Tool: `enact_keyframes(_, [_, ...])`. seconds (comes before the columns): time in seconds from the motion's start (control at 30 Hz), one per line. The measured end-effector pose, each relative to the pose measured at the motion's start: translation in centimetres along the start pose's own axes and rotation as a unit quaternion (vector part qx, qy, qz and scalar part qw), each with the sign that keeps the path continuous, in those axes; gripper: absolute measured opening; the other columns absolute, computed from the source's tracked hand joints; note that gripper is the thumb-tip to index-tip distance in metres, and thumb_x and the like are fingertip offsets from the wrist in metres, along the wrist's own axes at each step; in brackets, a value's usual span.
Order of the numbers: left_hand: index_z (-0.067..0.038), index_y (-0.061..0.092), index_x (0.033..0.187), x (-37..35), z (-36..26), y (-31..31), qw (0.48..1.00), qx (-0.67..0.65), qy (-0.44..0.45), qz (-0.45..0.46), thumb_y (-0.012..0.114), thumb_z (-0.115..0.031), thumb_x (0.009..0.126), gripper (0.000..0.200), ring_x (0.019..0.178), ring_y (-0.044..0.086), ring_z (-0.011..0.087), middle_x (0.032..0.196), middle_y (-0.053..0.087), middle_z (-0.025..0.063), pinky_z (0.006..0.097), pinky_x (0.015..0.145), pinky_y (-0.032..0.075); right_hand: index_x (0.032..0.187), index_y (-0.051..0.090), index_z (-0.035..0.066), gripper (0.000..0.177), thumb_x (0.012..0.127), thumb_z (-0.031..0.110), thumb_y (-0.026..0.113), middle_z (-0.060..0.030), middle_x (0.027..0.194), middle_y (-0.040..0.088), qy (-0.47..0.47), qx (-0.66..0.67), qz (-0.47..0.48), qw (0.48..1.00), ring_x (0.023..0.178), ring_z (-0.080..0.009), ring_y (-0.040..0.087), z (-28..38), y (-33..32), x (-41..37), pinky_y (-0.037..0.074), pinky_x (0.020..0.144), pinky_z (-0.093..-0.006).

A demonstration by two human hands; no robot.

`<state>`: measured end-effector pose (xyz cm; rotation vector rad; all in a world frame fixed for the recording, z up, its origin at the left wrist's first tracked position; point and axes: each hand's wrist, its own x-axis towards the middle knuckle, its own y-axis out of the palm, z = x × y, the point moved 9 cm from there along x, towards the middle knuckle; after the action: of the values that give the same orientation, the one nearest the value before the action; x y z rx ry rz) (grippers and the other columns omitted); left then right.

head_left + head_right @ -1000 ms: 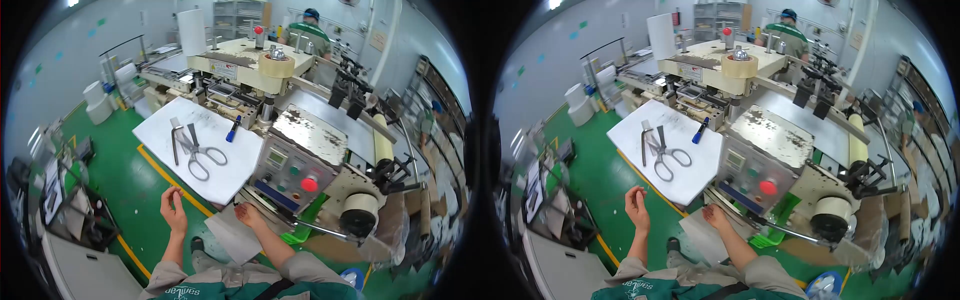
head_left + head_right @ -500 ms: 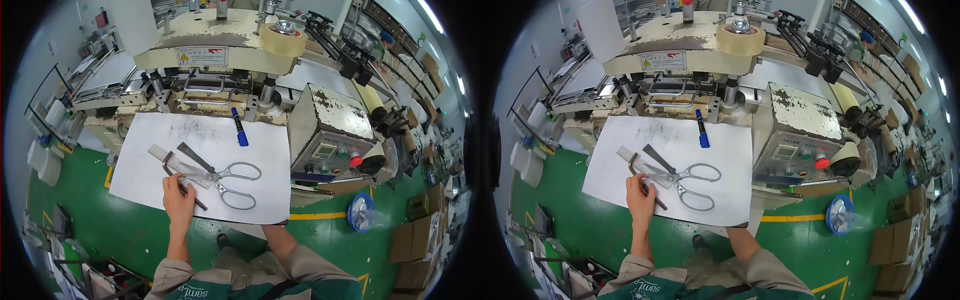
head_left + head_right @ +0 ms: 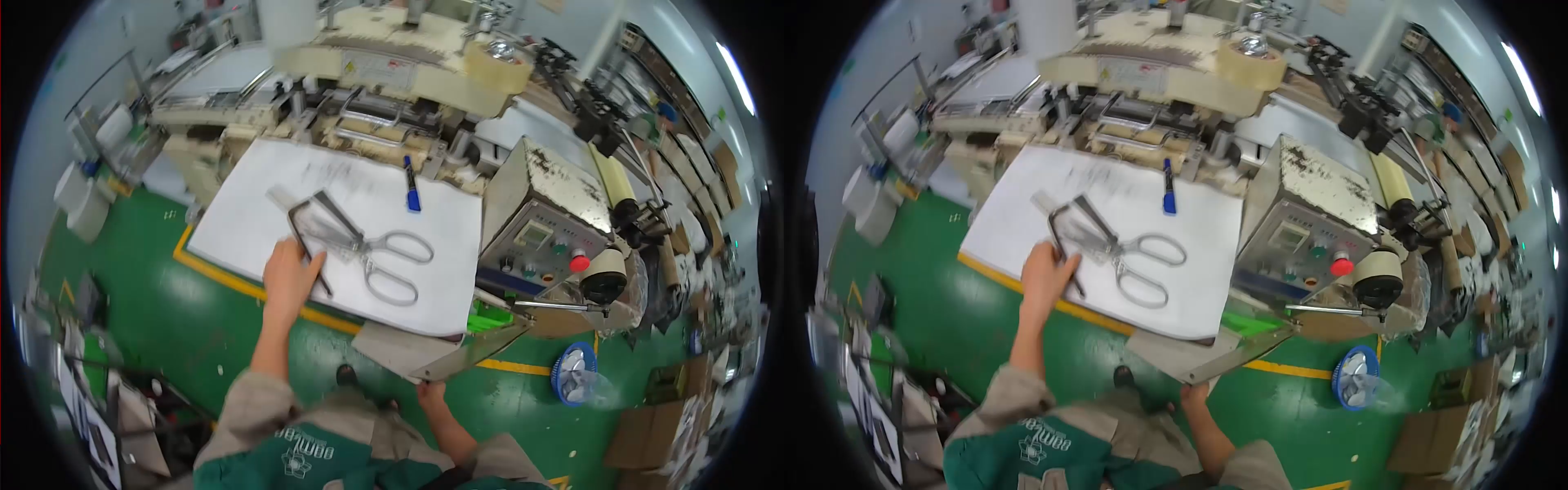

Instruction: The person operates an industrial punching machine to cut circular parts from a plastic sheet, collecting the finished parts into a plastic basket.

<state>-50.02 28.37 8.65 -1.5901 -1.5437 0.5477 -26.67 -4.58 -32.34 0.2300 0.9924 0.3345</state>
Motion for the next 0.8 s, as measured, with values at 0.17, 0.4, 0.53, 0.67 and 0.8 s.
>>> enact_keyframes(0.17, [0.004,0.057,0.073,1.9,2.4,1.2,0.999,0.01,-0.028,0.04,0.055,-0.023,0.07,0.028,0.073,0.058,0.0398,0.073,0.06,0.0232,0.0445,0.067,0.046,0.114,0.047,0.014,0.03,0.088,0.028,0.053,-0.0003,0.105,0.053,-0.134,-0.016,0.138,0.981,0.096,-0.0127,0.052,9.3,-14.5,-2.5,0.048,0.079,-0.0273])
enact_keyframes(0.4, [-0.002,0.051,0.079,-7.4,-0.7,-2.8,0.896,-0.429,-0.033,0.109,0.047,-0.021,0.09,0.022,0.036,0.035,0.0043,0.049,0.043,-0.0008,0.0182,0.034,0.025,0.09,0.05,0.014,0.014,0.091,0.026,0.042,0.0022,0.07,0.045,-0.119,0.139,-0.122,0.976,0.054,-0.0084,0.045,16.2,-27.0,-1.6,0.039,0.044,-0.0205])
enact_keyframes(0.53, [-0.002,0.052,0.092,-19.6,-4.3,1.5,0.82,-0.437,-0.081,0.361,0.047,-0.02,0.091,0.019,0.042,0.041,0.0035,0.058,0.051,0.0022,0.0176,0.037,0.029,0.092,0.055,0.009,0.028,0.091,0.033,0.04,-0.0006,0.073,0.051,-0.031,0.089,-0.118,0.989,0.056,-0.0099,0.047,7.0,-19.0,-6.3,0.037,0.045,-0.0229])
enact_keyframes(0.67, [0.001,0.051,0.099,-28.8,-4.8,14.1,0.644,-0.422,-0.152,0.62,0.043,-0.018,0.093,0.021,0.049,0.037,0.005,0.067,0.048,0.0021,0.0187,0.042,0.028,0.097,0.056,0.002,0.036,0.095,0.03,0.034,-0.0065,0.082,0.056,-0.258,-0.189,0.091,0.943,0.075,-0.0157,0.054,14.7,2.6,-18.4,0.043,0.069,-0.0283])
enact_keyframes(0.8, [0.001,0.05,0.097,-27.4,-4.1,19.3,0.635,-0.415,-0.121,0.64,0.041,-0.02,0.094,0.023,0.05,0.037,0.0056,0.065,0.045,0.0007,0.019,0.044,0.029,0.116,0.045,-0.001,0.031,0.093,0.018,0.04,-0.0139,0.114,0.05,-0.592,-0.27,-0.028,0.758,0.107,-0.0215,0.048,30.9,10.1,-21.7,0.037,0.092,-0.0343])
